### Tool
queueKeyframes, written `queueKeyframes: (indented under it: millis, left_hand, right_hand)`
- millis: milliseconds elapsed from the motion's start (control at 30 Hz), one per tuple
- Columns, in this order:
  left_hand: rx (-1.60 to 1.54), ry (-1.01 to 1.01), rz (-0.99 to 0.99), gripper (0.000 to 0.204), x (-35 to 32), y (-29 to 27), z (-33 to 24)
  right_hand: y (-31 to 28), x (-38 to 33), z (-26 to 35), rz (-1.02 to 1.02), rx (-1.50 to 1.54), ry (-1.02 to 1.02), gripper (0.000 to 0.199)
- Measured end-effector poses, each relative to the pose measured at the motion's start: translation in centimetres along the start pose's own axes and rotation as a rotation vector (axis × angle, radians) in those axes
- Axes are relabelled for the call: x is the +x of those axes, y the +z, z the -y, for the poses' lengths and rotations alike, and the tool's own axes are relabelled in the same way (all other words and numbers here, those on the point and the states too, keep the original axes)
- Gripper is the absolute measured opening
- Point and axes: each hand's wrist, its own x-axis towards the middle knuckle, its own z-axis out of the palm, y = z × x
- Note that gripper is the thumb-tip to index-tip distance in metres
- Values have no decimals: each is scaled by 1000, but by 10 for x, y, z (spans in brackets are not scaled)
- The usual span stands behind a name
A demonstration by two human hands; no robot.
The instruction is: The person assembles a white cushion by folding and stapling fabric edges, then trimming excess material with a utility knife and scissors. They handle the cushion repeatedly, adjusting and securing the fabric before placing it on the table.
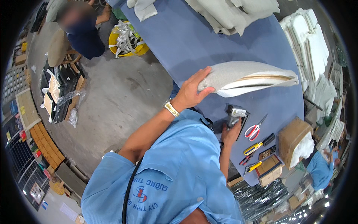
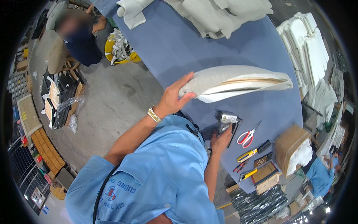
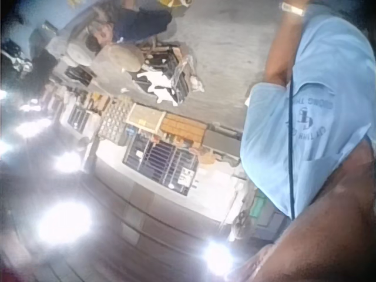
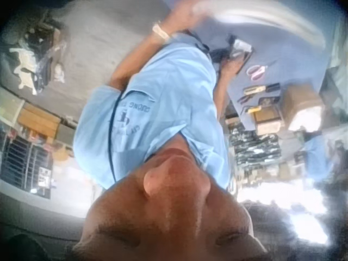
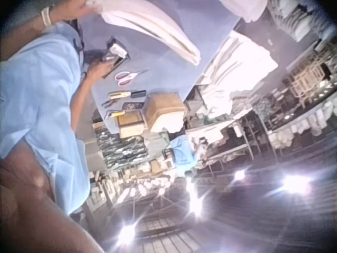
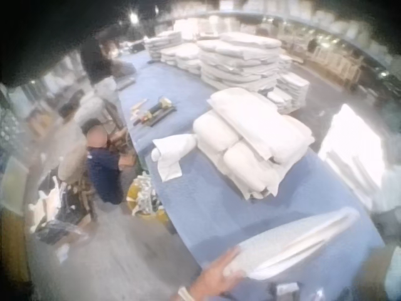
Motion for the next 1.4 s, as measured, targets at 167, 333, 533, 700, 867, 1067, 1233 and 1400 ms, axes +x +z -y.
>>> queueKeyframes:
  millis: [167, 333, 533, 700, 867, 1067, 1233, 1400]
  left_hand:
    - [50, 16, 30, 74, -2, 1, -5]
    - [146, 59, 5, 76, -10, 8, -2]
    - [136, 69, -16, 77, -12, 10, 1]
    - [125, 92, 9, 79, -14, 10, 7]
    - [74, 62, 49, 82, -15, 6, 2]
    - [64, 79, 60, 86, -14, 4, 0]
    - [36, 99, 63, 86, -13, 4, 5]
    - [10, 93, 103, 85, -10, -1, 1]
  right_hand:
    - [-3, 26, 6, 28, 159, 323, 69]
    - [-84, 27, 34, 200, 531, 387, 44]
    - [-130, 19, 140, 326, 674, 132, 36]
    - [-120, 31, 163, 369, 664, 31, 30]
    - [-118, 31, 168, 350, 609, -33, 33]
    - [-120, 36, 165, 363, 523, -153, 37]
    - [-118, 38, 166, 393, 521, -155, 37]
    - [-123, 44, 174, 393, 469, -223, 39]
